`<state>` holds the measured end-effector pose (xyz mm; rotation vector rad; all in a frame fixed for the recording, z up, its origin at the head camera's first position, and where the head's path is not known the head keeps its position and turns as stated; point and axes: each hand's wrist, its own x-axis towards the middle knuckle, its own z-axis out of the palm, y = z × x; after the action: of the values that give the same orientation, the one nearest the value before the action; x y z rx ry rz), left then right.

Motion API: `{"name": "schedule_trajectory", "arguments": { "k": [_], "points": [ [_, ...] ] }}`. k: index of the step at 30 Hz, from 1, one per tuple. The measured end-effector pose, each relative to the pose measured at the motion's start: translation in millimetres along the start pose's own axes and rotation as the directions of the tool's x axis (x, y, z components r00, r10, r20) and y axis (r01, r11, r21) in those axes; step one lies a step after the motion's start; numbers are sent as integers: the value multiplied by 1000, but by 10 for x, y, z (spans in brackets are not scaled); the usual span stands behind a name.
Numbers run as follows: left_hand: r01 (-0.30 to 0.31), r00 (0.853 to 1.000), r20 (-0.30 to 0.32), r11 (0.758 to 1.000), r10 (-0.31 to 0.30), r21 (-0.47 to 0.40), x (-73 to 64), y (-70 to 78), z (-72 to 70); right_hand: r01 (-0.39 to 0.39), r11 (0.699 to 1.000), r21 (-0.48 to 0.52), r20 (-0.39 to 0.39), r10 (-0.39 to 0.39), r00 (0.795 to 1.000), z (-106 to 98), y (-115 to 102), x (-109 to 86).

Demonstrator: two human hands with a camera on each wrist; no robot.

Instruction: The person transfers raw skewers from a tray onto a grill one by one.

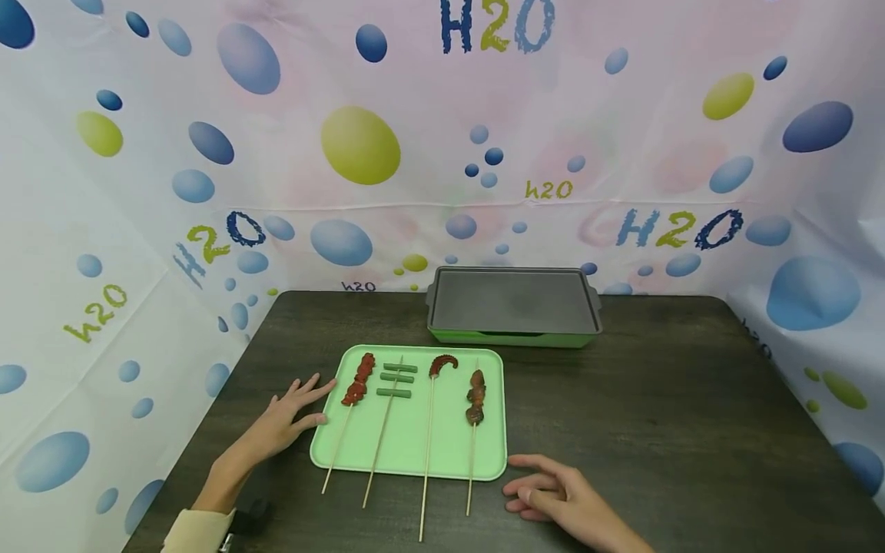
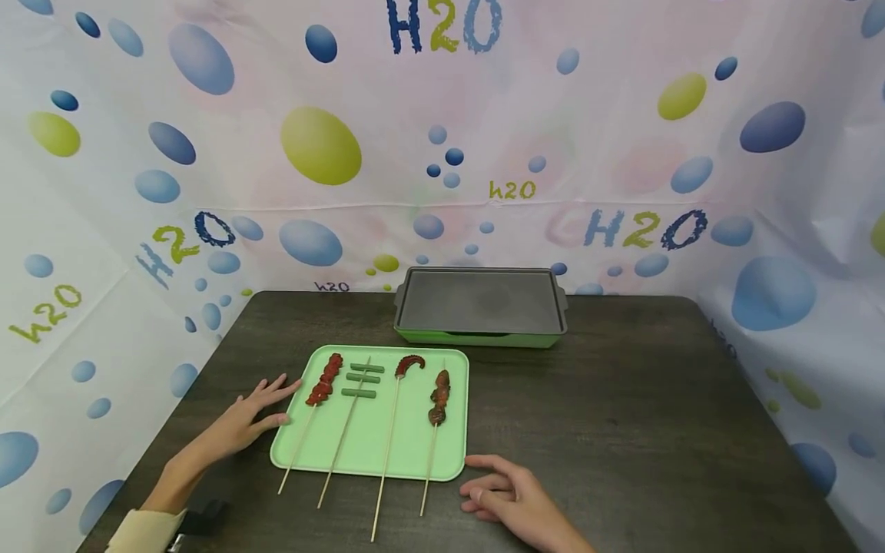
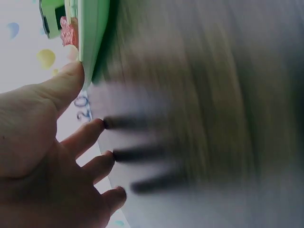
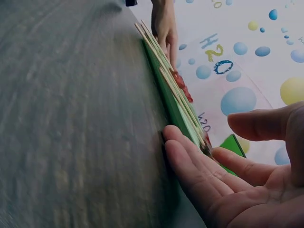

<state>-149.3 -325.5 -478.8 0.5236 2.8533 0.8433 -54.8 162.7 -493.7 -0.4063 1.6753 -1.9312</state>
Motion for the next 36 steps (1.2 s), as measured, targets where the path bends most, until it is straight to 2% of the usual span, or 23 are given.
{"name": "schedule_trajectory", "arguments": {
  "k": [3, 9, 12, 16, 22, 29, 36],
  "points": [
    [8, 1000, -2, 1000, -8, 10, 40, 98, 62, -5, 997, 73, 20, 3, 1000, -8, 20, -6],
    [-14, 1000, -20, 993, 16, 119, 148, 290, 198, -33, 979, 201, -12, 36, 999, -56, 46, -45],
    [-19, 1000, -20, 992, 22, 122, 204, 387, 249, -53, 968, 246, -24, 60, 998, -76, 49, -64],
    [5, 1000, -16, 990, -3, 141, 259, 503, 304, -86, 953, 290, -50, 105, 993, -90, 57, -75],
    [27, 999, 13, 984, -30, 178, 355, 652, 423, -121, 943, 312, -131, 168, 977, -159, 74, -148],
    [46, 999, 9, 984, -48, 171, 441, 846, 588, -136, 957, 256, -232, 197, 953, -296, 52, -259],
    [37, 999, -5, 982, -36, 186, 512, 1026, 682, -122, 960, 251, -241, 185, 953, -425, 70, -350]
  ]
}}
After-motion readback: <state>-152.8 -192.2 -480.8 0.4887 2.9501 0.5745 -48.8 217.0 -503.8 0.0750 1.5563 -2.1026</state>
